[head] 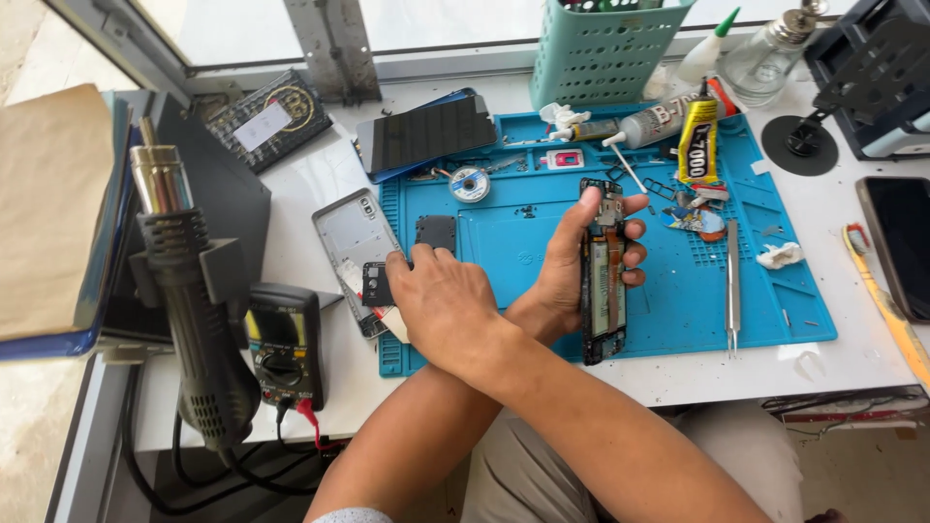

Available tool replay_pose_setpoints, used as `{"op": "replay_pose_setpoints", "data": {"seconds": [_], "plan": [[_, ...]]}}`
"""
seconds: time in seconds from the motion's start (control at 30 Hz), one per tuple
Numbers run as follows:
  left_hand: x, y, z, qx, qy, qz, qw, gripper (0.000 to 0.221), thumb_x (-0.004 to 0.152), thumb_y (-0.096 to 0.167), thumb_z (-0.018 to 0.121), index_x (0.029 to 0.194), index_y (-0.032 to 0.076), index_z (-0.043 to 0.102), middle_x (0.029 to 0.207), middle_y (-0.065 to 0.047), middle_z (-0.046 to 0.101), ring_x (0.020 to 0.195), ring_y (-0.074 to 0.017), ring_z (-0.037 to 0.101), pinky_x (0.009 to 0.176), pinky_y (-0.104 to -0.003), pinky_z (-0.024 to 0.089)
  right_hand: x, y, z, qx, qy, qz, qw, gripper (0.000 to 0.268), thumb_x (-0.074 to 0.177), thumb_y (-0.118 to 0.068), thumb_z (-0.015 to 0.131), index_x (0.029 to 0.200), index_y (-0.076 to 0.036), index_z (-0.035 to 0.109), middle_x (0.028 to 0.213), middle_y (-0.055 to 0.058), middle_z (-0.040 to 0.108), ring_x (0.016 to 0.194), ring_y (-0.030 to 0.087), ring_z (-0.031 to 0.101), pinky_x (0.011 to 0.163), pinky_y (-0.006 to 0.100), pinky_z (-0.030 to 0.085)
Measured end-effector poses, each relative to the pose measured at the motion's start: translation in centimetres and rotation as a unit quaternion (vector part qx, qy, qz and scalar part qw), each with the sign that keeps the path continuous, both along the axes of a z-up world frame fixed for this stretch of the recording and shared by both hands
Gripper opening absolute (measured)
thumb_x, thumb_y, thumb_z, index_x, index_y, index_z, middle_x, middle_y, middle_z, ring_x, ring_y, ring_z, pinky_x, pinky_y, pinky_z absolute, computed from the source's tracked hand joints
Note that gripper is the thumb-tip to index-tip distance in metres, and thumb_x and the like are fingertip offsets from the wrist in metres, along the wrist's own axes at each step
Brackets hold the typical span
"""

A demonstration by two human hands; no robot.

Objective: The person is repairing a mobile phone by disassembling it, inspecting the screen and internal components on a repair bench.

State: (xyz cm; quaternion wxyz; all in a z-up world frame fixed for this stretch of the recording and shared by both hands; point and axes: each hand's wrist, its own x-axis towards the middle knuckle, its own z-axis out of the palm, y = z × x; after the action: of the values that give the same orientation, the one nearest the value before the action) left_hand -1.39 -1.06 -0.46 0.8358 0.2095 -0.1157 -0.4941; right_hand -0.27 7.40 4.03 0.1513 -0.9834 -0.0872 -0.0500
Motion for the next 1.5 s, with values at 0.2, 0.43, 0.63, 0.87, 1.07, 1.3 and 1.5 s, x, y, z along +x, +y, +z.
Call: {"op": "replay_pose_setpoints", "data": {"seconds": [0.2,0.43,0.63,0.87,1.07,1.3,1.5], "plan": [[0.1,0.0,0.1,-0.024,0.010,-0.006,1.000,0.093,0.098,0.078,0.050,0.151,0.002,0.044,0.105,-0.003,0.057,0.088,-0.0163,0.060,0.076,-0.031,0.051,-0.9,-0.1,-1.5,0.078,-0.137,-0.031,0.987,0.029,0.074,0.011,0.067,0.102,0.002,0.066,0.090,0.014,0.056,0.068,0.034,0.067,0.047,0.049,0.057],[1.8,-1.0,-3.0,-0.068,0.027,-0.015,0.997,0.094,0.099,0.078,0.049,0.150,0.000,0.049,0.119,-0.012,0.068,0.104,-0.0267,0.068,0.094,-0.044,0.060,-6.4,-4.8,5.6,0.261,-0.202,0.000,0.944,0.023,0.093,0.008,0.060,0.109,0.000,0.073,0.092,0.017,0.065,0.064,0.036,0.068,0.053,0.045,0.059],[1.3,0.1,-0.1,0.039,0.087,-0.047,0.994,0.072,0.090,0.080,0.051,0.109,0.014,0.071,0.098,-0.011,0.070,0.087,-0.0238,0.064,0.077,-0.037,0.049,-12.2,-17.2,6.5,0.302,-0.179,-0.190,0.917,0.024,0.103,-0.016,0.056,0.120,-0.009,0.071,0.107,0.007,0.070,0.090,0.018,0.064,0.074,0.028,0.053],[0.1,0.3,0.8,-0.053,0.111,-0.169,0.978,0.084,0.097,0.073,0.055,0.146,0.005,0.057,0.141,-0.024,0.060,0.118,-0.0410,0.065,0.101,-0.052,0.055,-13.8,-21.6,3.3,0.366,-0.138,-0.259,0.883,0.022,0.103,-0.011,0.062,0.121,-0.005,0.073,0.096,0.005,0.065,0.078,0.013,0.057,0.070,0.026,0.048],[-0.2,0.1,0.8,-0.009,0.068,-0.173,0.982,0.080,0.095,0.070,0.056,0.141,0.005,0.058,0.131,-0.022,0.064,0.117,-0.0363,0.065,0.104,-0.058,0.053,-13.5,-22.1,2.8,0.339,-0.145,-0.216,0.904,0.025,0.102,-0.008,0.060,0.123,-0.004,0.072,0.115,0.011,0.068,0.109,0.021,0.067,0.089,0.028,0.056],[-0.7,0.1,0.5,-0.046,0.070,-0.204,0.975,0.075,0.103,0.065,0.051,0.145,0.004,0.054,0.130,-0.022,0.064,0.112,-0.0325,0.069,0.102,-0.056,0.055,-13.2,-22.4,2.4,0.335,-0.159,-0.201,0.907,0.023,0.103,-0.006,0.058,0.121,-0.004,0.073,0.112,0.012,0.065,0.107,0.022,0.067,0.091,0.030,0.056],[-0.8,0.3,0.8,-0.043,0.048,-0.209,0.976,0.072,0.105,0.064,0.049,0.142,0.003,0.057,0.121,-0.023,0.068,0.111,-0.0317,0.069,0.103,-0.054,0.056,-13.4,-21.9,1.9,0.327,-0.170,-0.239,0.899,0.023,0.100,-0.010,0.067,0.121,-0.004,0.074,0.112,0.011,0.063,0.097,0.018,0.066,0.083,0.027,0.055]]}}
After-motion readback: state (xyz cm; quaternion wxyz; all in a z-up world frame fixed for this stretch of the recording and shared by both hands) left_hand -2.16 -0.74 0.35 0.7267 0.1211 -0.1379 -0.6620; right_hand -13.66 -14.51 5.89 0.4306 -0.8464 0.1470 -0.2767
